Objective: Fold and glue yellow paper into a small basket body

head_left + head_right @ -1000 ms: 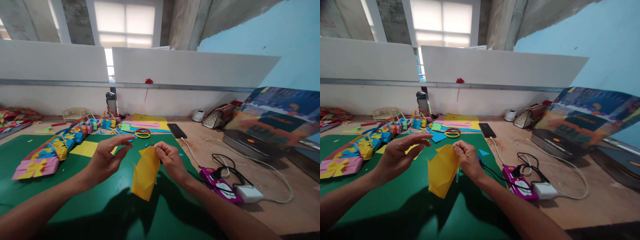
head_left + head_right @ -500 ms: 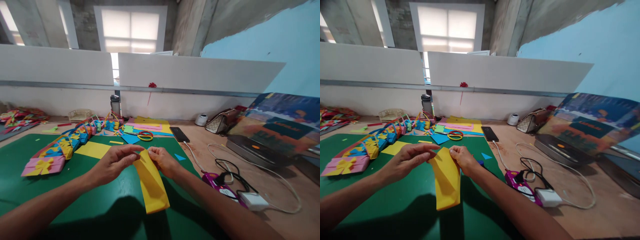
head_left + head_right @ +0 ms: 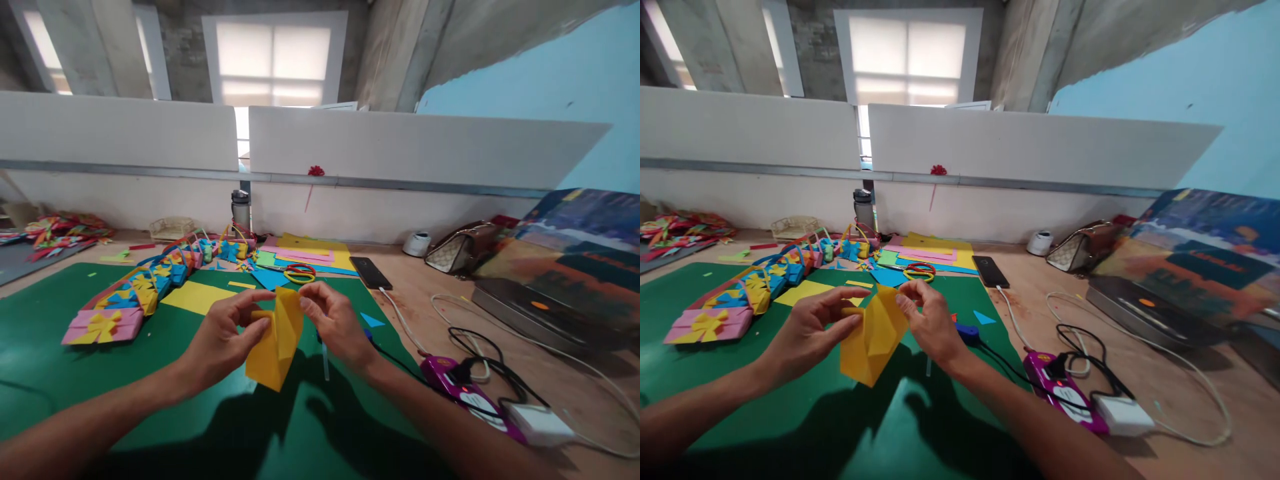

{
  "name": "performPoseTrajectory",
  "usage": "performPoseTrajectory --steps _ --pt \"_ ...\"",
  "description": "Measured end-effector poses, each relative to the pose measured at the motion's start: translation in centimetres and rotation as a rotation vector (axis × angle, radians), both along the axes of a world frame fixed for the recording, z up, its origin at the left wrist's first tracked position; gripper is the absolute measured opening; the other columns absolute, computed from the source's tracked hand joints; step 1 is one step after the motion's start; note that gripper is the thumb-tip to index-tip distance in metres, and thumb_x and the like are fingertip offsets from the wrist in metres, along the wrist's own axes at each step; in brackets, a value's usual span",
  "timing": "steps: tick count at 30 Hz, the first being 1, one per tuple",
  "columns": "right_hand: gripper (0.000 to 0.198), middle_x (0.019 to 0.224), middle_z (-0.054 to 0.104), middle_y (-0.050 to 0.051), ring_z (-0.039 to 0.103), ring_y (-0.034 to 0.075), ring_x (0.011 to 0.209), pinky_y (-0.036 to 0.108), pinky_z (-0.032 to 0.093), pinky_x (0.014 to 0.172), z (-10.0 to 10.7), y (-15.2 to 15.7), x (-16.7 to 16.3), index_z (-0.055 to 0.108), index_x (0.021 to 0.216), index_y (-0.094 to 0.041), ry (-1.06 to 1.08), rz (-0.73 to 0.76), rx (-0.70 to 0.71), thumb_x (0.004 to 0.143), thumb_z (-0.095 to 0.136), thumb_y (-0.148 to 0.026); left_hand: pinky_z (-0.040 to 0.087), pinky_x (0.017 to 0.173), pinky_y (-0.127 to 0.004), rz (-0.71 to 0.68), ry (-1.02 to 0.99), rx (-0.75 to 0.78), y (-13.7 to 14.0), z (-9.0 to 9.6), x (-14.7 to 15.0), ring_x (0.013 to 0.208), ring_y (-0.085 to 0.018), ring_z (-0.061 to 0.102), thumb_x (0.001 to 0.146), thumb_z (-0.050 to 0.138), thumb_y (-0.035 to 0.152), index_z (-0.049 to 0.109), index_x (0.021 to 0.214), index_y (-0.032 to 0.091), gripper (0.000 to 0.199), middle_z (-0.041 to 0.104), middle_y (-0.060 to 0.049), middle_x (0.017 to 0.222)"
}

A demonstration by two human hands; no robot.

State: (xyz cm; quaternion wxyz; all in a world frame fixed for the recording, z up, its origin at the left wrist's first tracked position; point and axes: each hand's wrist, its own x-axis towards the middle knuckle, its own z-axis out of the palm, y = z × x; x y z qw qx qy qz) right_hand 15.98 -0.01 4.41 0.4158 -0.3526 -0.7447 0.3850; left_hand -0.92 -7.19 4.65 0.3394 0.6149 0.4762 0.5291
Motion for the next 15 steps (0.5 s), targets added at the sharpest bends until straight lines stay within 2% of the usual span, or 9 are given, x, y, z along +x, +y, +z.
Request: performPoseTrajectory --steps 2,3,5,7,9,12,15 --pt "0.015 0.089 0.063 0.004 0.058 0.019 0.086 0.034 0.045 0.079 0.5 -1.1 0.3 0.056 0.088 -0.02 -0.088 0.004 0.227 0.081 0.054 -0.033 0.049 0.054 -0.021 0.065 0.049 0.05 -0.1 -0.2 0.0 0.067 -0.016 0.064 0.075 0.057 0.024 0.056 0.096 0.015 0.023 0.064 -0.002 0.068" --pt "0.02 0.098 0.062 0.006 0.058 0.021 0.094 0.037 0.045 0.084 0.6 -1.6 0.4 0.055 0.097 -0.02 -0.112 -0.021 0.341 0.081 0.056 -0.031 0.049 0.054 -0.02 0.086 0.063 0.066 -0.1 -0.3 0.0 0.066 -0.015 0.065 0.075 0.057 0.024 0.054 0.093 0.016 0.02 0.063 -0.001 0.068" --pt "0.039 0.118 0.056 0.01 0.05 0.026 0.112 0.045 0.039 0.095 0.7 -2.0 0.6 0.047 0.117 -0.021 -0.16 -0.088 0.529 0.08 0.058 -0.028 0.048 0.052 -0.019 0.106 0.061 0.082 -0.1 -0.4 0.2 0.063 -0.014 0.064 0.075 0.058 0.023 0.052 0.086 0.017 0.014 0.062 0.0 0.069" --pt "0.051 0.129 0.048 0.012 0.042 0.028 0.122 0.05 0.032 0.1 0.6 -2.1 0.8 0.039 0.128 -0.022 -0.197 -0.156 0.657 0.081 0.057 -0.025 0.047 0.051 -0.018 0.11 0.018 0.082 0.0 -0.5 0.4 0.06 -0.012 0.063 0.073 0.059 0.022 0.051 0.081 0.017 0.013 0.06 0.001 0.068" --pt "0.047 0.125 0.05 0.012 0.045 0.028 0.118 0.049 0.035 0.098 0.6 -1.9 0.9 0.039 0.127 -0.022 -0.201 -0.173 0.737 0.082 0.055 -0.022 0.046 0.05 -0.017 0.121 -0.051 0.077 0.3 -0.4 0.5 0.058 -0.011 0.062 0.072 0.06 0.023 0.05 0.078 0.017 0.013 0.058 0.003 0.065" --pt "0.028 0.102 0.06 0.009 0.055 0.023 0.098 0.041 0.045 0.085 0.4 -2.1 1.0 0.048 0.112 -0.021 -0.184 -0.089 0.818 0.084 0.053 -0.021 0.045 0.048 -0.016 0.152 -0.146 0.068 0.7 -0.2 0.8 0.054 -0.009 0.058 0.069 0.062 0.024 0.05 0.075 0.016 0.015 0.057 0.004 0.06" --pt "0.019 0.087 0.06 0.008 0.056 0.023 0.083 0.039 0.045 0.076 -0.1 -2.6 0.6 0.051 0.1 -0.018 -0.25 -0.028 0.813 0.083 0.056 -0.026 0.043 0.046 -0.015 0.162 -0.211 0.023 0.9 -0.2 1.2 0.051 -0.008 0.056 0.067 0.064 0.026 0.05 0.073 0.015 0.018 0.057 0.005 0.057"
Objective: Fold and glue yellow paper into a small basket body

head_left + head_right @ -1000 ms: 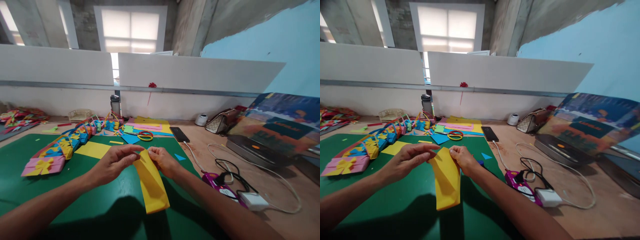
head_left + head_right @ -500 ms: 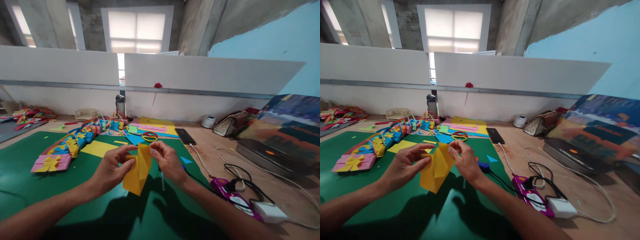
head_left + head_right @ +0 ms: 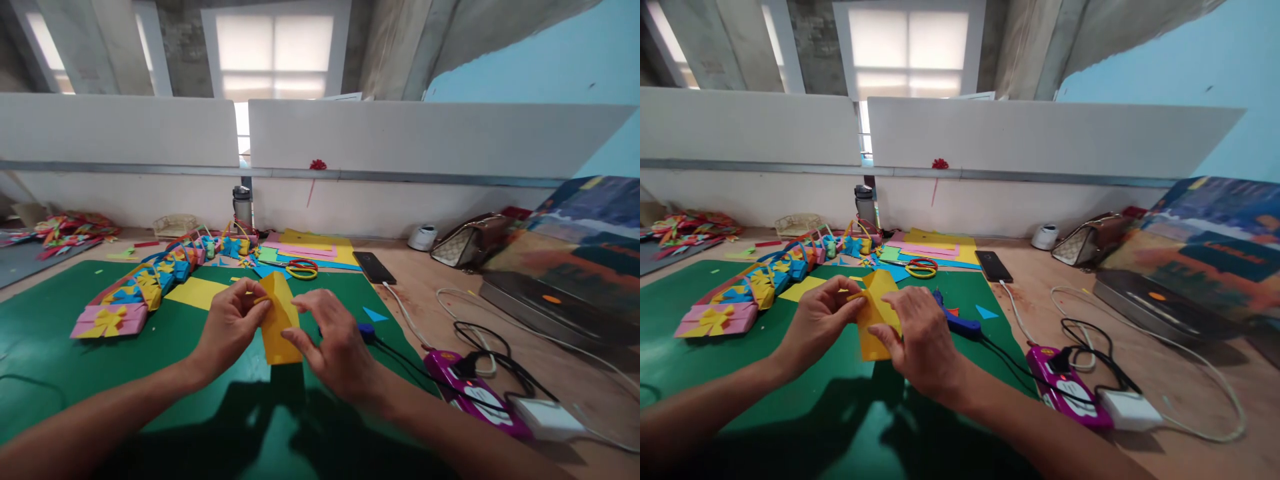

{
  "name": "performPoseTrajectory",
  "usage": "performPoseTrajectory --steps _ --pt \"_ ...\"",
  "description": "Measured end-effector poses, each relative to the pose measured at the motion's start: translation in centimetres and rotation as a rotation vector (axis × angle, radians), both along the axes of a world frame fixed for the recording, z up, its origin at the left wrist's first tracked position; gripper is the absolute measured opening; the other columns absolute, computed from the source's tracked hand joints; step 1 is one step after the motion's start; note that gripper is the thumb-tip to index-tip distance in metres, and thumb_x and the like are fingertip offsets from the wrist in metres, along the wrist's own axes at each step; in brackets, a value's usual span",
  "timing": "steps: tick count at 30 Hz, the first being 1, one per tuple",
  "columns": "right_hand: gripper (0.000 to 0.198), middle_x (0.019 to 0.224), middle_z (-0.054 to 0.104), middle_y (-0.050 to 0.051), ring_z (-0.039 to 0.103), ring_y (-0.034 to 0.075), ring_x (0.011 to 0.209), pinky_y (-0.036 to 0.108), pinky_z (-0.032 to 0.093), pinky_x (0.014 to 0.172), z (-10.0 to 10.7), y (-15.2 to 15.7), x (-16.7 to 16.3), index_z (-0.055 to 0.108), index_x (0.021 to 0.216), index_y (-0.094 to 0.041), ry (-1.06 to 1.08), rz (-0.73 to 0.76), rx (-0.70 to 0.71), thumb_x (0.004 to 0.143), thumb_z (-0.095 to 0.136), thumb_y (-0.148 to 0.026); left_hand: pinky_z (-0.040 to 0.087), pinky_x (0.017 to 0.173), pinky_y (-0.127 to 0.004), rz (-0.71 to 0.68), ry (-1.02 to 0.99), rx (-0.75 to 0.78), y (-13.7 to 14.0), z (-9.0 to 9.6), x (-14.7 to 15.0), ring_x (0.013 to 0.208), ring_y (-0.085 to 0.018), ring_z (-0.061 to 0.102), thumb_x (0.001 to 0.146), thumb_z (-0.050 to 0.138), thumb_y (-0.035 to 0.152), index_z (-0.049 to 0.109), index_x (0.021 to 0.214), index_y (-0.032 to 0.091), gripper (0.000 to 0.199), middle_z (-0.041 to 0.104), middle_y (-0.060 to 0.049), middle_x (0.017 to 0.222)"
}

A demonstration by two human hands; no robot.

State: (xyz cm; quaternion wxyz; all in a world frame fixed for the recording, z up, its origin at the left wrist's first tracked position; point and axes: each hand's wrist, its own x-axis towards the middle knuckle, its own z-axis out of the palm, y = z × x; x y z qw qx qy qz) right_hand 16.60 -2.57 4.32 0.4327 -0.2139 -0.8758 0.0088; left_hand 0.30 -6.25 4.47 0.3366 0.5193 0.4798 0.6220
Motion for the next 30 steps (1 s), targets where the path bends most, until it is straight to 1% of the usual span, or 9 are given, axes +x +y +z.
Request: performPoseTrajectory --steps 3,6,9,12,16,23,26,30 --pt "0.016 0.085 0.059 0.007 0.055 0.022 0.082 0.038 0.043 0.077 -0.6 -0.2 -0.5 0.052 0.093 -0.016 -0.025 -0.041 -0.119 0.079 0.058 -0.021 0.045 0.047 -0.018 -0.017 -0.047 -0.068 -0.1 -0.2 0.6 0.05 -0.009 0.056 0.064 0.066 0.029 0.049 0.071 0.016 0.022 0.058 0.005 0.056" --pt "0.009 0.083 0.058 0.005 0.055 0.019 0.081 0.033 0.043 0.075 -0.9 0.2 -0.7 0.051 0.084 -0.018 0.022 -0.06 -0.259 0.078 0.052 -0.012 0.049 0.05 -0.02 -0.062 -0.079 -0.107 -0.2 -0.5 1.1 0.053 -0.01 0.059 0.063 0.067 0.032 0.048 0.07 0.016 0.026 0.059 0.005 0.059" --pt "0.012 0.078 0.057 0.002 0.054 0.017 0.076 0.029 0.042 0.069 -1.0 0.6 -0.7 0.05 0.076 -0.02 0.057 -0.058 -0.315 0.078 0.047 -0.009 0.051 0.052 -0.021 -0.083 -0.08 -0.14 -0.2 -0.9 1.3 0.055 -0.01 0.059 0.063 0.069 0.034 0.049 0.07 0.016 0.028 0.058 0.005 0.061" --pt "0.012 0.075 0.057 0.001 0.054 0.016 0.074 0.029 0.041 0.069 -1.1 0.8 -0.6 0.05 0.073 -0.02 0.063 -0.045 -0.307 0.079 0.048 -0.009 0.051 0.053 -0.022 -0.083 -0.063 -0.167 0.0 -1.3 1.2 0.053 -0.009 0.057 0.062 0.069 0.034 0.053 0.072 0.015 0.027 0.059 0.004 0.06" --pt "0.011 0.075 0.059 0.001 0.054 0.015 0.074 0.03 0.04 0.072 -1.2 0.8 -0.4 0.053 0.076 -0.019 0.044 -0.038 -0.284 0.08 0.049 -0.01 0.05 0.055 -0.022 -0.091 -0.053 -0.172 0.2 -1.6 1.1 0.056 -0.011 0.057 0.062 0.068 0.032 0.061 0.074 0.013 0.024 0.062 0.001 0.063" --pt "0.007 0.072 0.061 0.002 0.053 0.016 0.07 0.032 0.038 0.075 -1.5 0.9 -0.2 0.054 0.078 -0.018 0.048 -0.012 -0.1 0.083 0.05 -0.015 0.048 0.055 -0.02 -0.114 0.016 -0.11 -0.1 -2.2 1.2 0.057 -0.01 0.056 0.068 0.063 0.025 0.065 0.07 0.013 0.012 0.061 0.001 0.062" --pt "0.013 0.07 0.061 0.002 0.053 0.015 0.069 0.031 0.038 0.073 -1.3 0.8 -0.2 0.055 0.075 -0.018 0.073 0.001 -0.121 0.086 0.048 -0.019 0.049 0.058 -0.021 -0.131 0.021 -0.107 -0.2 -2.3 1.2 0.06 -0.011 0.057 0.069 0.062 0.024 0.066 0.073 0.013 0.013 0.063 0.0 0.065" --pt "0.017 0.071 0.062 0.003 0.054 0.014 0.069 0.028 0.038 0.069 -1.2 0.8 -0.2 0.056 0.074 -0.017 0.1 -0.013 -0.175 0.088 0.047 -0.018 0.049 0.059 -0.022 -0.153 -0.001 -0.122 -0.2 -2.2 1.3 0.062 -0.012 0.058 0.067 0.064 0.025 0.067 0.078 0.013 0.016 0.065 -0.001 0.069"
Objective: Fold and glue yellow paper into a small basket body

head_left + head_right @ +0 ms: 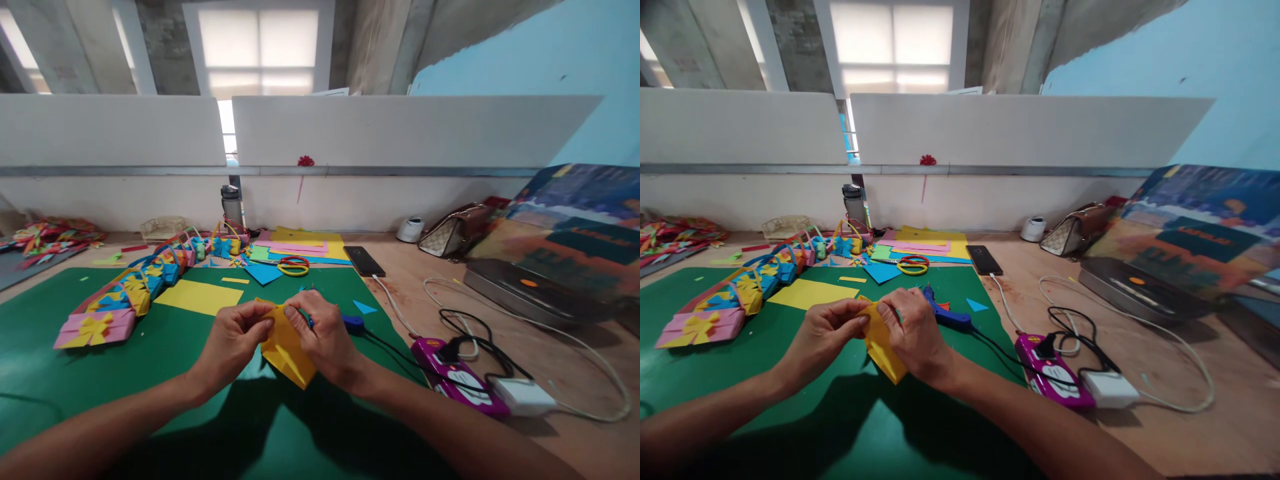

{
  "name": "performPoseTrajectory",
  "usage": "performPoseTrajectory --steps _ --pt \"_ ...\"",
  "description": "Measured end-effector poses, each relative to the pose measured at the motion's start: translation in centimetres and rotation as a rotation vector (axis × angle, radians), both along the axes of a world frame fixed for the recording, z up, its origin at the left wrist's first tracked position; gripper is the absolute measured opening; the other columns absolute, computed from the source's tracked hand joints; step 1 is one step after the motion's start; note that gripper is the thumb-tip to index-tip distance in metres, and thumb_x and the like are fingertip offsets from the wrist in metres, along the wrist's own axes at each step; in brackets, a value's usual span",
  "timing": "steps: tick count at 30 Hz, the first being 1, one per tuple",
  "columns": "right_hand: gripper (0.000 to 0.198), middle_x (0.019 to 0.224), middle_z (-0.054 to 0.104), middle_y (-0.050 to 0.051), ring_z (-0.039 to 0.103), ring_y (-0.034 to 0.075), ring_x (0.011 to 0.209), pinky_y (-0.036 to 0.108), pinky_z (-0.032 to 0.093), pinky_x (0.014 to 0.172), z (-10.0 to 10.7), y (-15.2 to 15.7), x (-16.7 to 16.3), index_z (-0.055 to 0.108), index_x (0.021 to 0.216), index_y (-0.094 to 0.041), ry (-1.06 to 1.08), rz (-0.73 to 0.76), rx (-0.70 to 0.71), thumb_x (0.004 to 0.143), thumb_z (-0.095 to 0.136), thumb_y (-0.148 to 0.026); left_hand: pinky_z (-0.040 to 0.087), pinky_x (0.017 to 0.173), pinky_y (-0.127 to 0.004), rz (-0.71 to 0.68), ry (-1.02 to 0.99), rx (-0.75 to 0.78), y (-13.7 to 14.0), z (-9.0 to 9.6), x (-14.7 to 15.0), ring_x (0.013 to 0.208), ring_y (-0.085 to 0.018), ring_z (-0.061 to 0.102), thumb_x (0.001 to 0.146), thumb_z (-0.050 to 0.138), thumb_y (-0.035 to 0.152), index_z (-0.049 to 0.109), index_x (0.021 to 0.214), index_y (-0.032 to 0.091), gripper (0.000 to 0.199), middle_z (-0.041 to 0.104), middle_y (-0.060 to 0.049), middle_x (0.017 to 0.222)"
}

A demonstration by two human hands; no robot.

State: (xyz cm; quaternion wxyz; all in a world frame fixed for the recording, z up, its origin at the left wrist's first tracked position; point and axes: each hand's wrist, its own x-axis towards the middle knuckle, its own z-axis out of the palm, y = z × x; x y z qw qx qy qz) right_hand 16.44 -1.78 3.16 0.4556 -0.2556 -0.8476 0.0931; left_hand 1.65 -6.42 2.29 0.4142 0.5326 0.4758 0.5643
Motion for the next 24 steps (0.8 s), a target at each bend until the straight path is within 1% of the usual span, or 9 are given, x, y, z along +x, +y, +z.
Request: performPoseTrajectory --steps 3,6,8,11,13,16,19,21,24 --pt "0.017 0.071 0.064 0.001 0.055 0.014 0.069 0.031 0.036 0.074 -0.17 0.07 0.06 0.058 0.074 -0.017 -0.023 0.04 0.047 0.087 0.047 -0.017 0.047 0.058 -0.02 -0.022 -0.006 -0.01 -0.01 0.1 0.04 0.063 -0.012 0.057 0.066 0.066 0.026 0.068 0.075 0.012 0.016 0.065 -0.002 0.069" --pt "0.017 0.073 0.065 0.001 0.056 0.013 0.07 0.034 0.034 0.08 -0.28 0.03 0.12 0.059 0.076 -0.017 -0.047 0.084 0.083 0.088 0.046 -0.016 0.043 0.055 -0.018 -0.018 0.042 0.033 -0.08 0.18 -0.03 0.061 -0.011 0.054 0.067 0.066 0.026 0.067 0.069 0.013 0.014 0.063 -0.002 0.066" --pt "0.016 0.076 0.066 0.001 0.057 0.014 0.072 0.035 0.034 0.081 -0.21 -0.03 0.18 0.059 0.08 -0.017 -0.035 0.09 0.079 0.089 0.045 -0.017 0.042 0.054 -0.018 -0.005 0.066 0.074 -0.2 0.29 -0.13 0.06 -0.01 0.052 0.068 0.065 0.024 0.065 0.066 0.013 0.011 0.062 -0.001 0.064" --pt "0.014 0.079 0.066 0.003 0.056 0.015 0.076 0.034 0.036 0.08 -0.05 -0.05 0.29 0.058 0.084 -0.017 -0.001 0.084 0.079 0.089 0.045 -0.017 0.043 0.056 -0.018 0.018 0.042 0.103 -0.4 0.54 -0.28 0.062 -0.011 0.054 0.066 0.066 0.022 0.063 0.063 0.014 0.009 0.061 -0.001 0.068" --pt "0.013 0.08 0.066 0.003 0.056 0.015 0.077 0.034 0.037 0.079 -0.06 0.01 0.35 0.058 0.085 -0.017 0.006 0.076 0.084 0.088 0.046 -0.017 0.043 0.055 -0.018 0.032 0.018 0.094 -0.47 0.66 -0.33 0.061 -0.01 0.054 0.064 0.067 0.021 0.062 0.063 0.014 0.009 0.061 -0.001 0.067" --pt "0.011 0.08 0.066 0.003 0.057 0.016 0.077 0.035 0.037 0.081 -0.32 0.12 0.35 0.058 0.085 -0.017 -0.008 0.077 0.077 0.087 0.047 -0.016 0.041 0.051 -0.018 0.016 -0.007 0.04 -0.45 0.69 -0.28 0.054 -0.009 0.05 0.063 0.068 0.021 0.061 0.062 0.014 0.011 0.058 0.002 0.059" --pt "0.011 0.08 0.066 0.003 0.058 0.016 0.078 0.036 0.036 0.083 -0.65 0.2 0.32 0.057 0.085 -0.018 -0.019 0.092 0.061 0.086 0.047 -0.015 0.041 0.052 -0.018 -0.013 -0.057 -0.027 -0.36 0.59 -0.15 0.055 -0.009 0.052 0.062 0.069 0.022 0.063 0.069 0.013 0.012 0.061 0.001 0.062" --pt "0.011 0.081 0.066 0.003 0.058 0.016 0.078 0.037 0.035 0.084 -0.78 0.22 0.31 0.057 0.086 -0.018 -0.021 0.089 0.047 0.086 0.047 -0.014 0.043 0.054 -0.018 -0.016 -0.092 -0.076 -0.36 0.52 -0.09 0.058 -0.01 0.055 0.061 0.07 0.024 0.065 0.078 0.013 0.021 0.065 0.0 0.068" --pt "0.011 0.083 0.066 0.003 0.058 0.016 0.079 0.038 0.034 0.086 -0.82 0.15 0.36 0.057 0.087 -0.018 -0.024 0.074 0.021 0.087 0.047 -0.016 0.044 0.055 -0.021 -0.019 -0.113 -0.139 -0.47 0.46 -0.15 0.058 -0.012 0.056 0.061 0.072 0.027 0.063 0.091 0.012 0.035 0.065 -0.001 0.066"
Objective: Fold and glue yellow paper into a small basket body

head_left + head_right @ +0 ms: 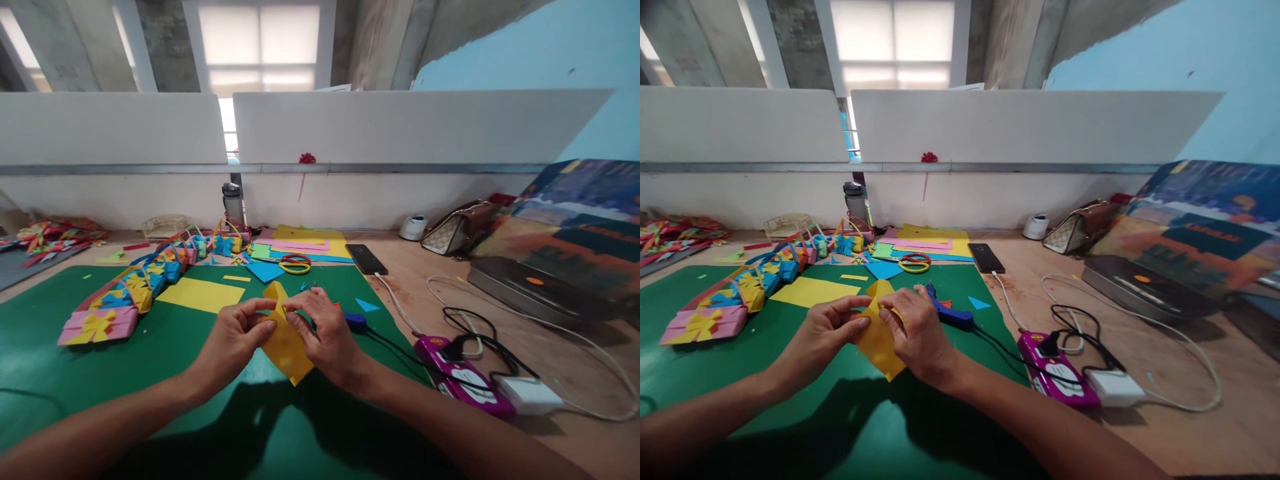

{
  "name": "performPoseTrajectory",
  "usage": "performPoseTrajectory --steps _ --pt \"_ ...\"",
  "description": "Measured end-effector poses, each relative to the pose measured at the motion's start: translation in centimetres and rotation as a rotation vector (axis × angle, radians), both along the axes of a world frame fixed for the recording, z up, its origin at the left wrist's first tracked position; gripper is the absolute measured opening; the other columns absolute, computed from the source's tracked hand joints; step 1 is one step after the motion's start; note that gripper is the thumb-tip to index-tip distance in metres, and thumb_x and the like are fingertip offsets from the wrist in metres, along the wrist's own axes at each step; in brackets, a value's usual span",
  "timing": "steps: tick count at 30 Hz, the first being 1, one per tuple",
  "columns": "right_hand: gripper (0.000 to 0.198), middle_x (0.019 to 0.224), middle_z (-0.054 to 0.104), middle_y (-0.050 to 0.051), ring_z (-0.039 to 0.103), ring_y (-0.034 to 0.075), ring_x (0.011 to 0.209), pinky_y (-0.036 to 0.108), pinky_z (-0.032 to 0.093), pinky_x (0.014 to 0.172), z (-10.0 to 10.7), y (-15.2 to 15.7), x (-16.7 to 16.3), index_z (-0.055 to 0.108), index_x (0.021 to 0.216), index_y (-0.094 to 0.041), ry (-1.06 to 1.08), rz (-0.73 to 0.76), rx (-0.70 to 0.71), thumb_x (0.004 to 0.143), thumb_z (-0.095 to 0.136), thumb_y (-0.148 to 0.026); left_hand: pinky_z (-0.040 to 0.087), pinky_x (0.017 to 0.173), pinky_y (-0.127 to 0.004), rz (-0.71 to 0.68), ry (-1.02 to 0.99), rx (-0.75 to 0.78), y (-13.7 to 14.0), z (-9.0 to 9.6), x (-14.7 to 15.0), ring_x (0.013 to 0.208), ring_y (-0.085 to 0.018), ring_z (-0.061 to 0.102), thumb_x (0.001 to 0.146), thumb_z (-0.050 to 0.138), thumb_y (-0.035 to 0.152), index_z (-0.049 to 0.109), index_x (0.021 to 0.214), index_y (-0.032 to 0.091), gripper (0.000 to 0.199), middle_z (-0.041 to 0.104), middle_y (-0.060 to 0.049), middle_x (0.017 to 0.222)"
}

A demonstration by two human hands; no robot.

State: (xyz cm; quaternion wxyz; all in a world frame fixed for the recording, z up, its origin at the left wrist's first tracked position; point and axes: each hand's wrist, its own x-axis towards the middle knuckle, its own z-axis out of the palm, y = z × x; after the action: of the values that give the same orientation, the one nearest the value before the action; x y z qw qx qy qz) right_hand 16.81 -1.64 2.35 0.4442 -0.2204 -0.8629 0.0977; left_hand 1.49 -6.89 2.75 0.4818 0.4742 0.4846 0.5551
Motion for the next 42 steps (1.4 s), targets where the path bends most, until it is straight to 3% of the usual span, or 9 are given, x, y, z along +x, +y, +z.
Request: performPoseTrajectory --steps 5,8,14,18,20,23,27,32,42 --pt "0.013 0.085 0.066 0.005 0.059 0.017 0.08 0.039 0.036 0.085 -0.1 -0.2 0.2 0.057 0.091 -0.017 -0.051 -0.025 -0.016 0.089 0.045 -0.022 0.045 0.053 -0.023 -0.022 -0.052 -0.083 -0.2 -0.3 -0.5 0.058 -0.014 0.058 0.063 0.072 0.035 0.058 0.099 0.013 0.044 0.063 0.0 0.062" --pt "0.019 0.09 0.067 0.008 0.06 0.02 0.085 0.041 0.037 0.086 -0.1 -0.3 0.3 0.057 0.097 -0.016 -0.101 -0.058 0.042 0.09 0.045 -0.029 0.045 0.052 -0.023 -0.018 -0.153 -0.14 -0.1 -0.6 -0.7 0.057 -0.013 0.059 0.062 0.073 0.036 0.058 0.097 0.013 0.044 0.064 0.0 0.066" --pt "0.065 0.113 0.061 0.022 0.053 0.032 0.108 0.053 0.035 0.093 -0.4 -2.2 0.3 0.045 0.123 -0.003 -0.318 -0.126 0.301 0.082 0.049 -0.053 0.047 0.052 -0.021 0.024 -0.369 -0.144 -0.1 -0.5 -0.4 0.058 -0.011 0.059 0.057 0.077 0.03 0.062 0.091 0.012 0.041 0.065 -0.002 0.074" --pt "0.054 0.126 0.051 0.026 0.044 0.034 0.119 0.055 0.034 0.093 -1.4 -3.0 0.3 0.04 0.129 0.002 -0.406 -0.282 0.44 0.087 0.043 -0.031 0.049 0.057 -0.02 -0.045 -0.406 -0.134 -0.4 -0.5 -0.2 0.063 -0.011 0.06 0.063 0.074 0.028 0.063 0.091 0.012 0.034 0.066 -0.003 0.079" --pt "0.047 0.127 0.05 0.026 0.044 0.033 0.119 0.054 0.034 0.093 -2.0 -2.7 0.4 0.041 0.128 0.003 -0.418 -0.344 0.484 0.085 0.036 -0.015 0.051 0.06 -0.021 -0.081 -0.384 -0.129 -0.5 -0.8 -0.1 0.067 -0.012 0.062 0.066 0.072 0.028 0.064 0.091 0.013 0.03 0.067 -0.004 0.082" --pt "0.049 0.125 0.052 0.025 0.048 0.032 0.115 0.053 0.036 0.091 -2.5 -2.0 0.6 0.046 0.125 0.003 -0.44 -0.368 0.528 0.078 0.031 -0.003 0.053 0.06 -0.022 -0.082 -0.347 -0.133 -0.7 -1.3 -0.2 0.069 -0.013 0.063 0.068 0.071 0.028 0.063 0.089 0.015 0.025 0.067 -0.003 0.083" --pt "0.051 0.122 0.055 0.025 0.05 0.032 0.113 0.054 0.039 0.088 -2.5 -1.4 0.8 0.048 0.123 0.003 -0.44 -0.321 0.553 0.076 0.03 -0.001 0.052 0.056 -0.02 -0.077 -0.344 -0.137 -0.9 -1.4 -0.3 0.064 -0.012 0.062 0.069 0.072 0.033 0.063 0.083 0.015 0.024 0.066 -0.002 0.076" --pt "0.049 0.12 0.056 0.026 0.05 0.032 0.113 0.055 0.04 0.087 -2.4 -1.2 1.0 0.048 0.122 0.003 -0.416 -0.278 0.586 0.077 0.029 -0.001 0.05 0.054 -0.023 -0.16 -0.33 -0.188 -0.8 -0.8 -0.6 0.058 -0.015 0.063 0.074 0.063 0.048 0.063 0.081 0.012 0.037 0.066 -0.006 0.067" --pt "0.052 0.121 0.056 0.023 0.05 0.029 0.115 0.051 0.037 0.094 -2.6 -0.9 1.3 0.043 0.126 0.002 -0.382 -0.214 0.505 0.076 0.031 -0.003 0.049 0.053 -0.022 -0.156 -0.331 -0.194 -0.6 -0.9 -0.7 0.06 -0.013 0.061 0.072 0.067 0.043 0.062 0.076 0.013 0.03 0.065 -0.004 0.07"
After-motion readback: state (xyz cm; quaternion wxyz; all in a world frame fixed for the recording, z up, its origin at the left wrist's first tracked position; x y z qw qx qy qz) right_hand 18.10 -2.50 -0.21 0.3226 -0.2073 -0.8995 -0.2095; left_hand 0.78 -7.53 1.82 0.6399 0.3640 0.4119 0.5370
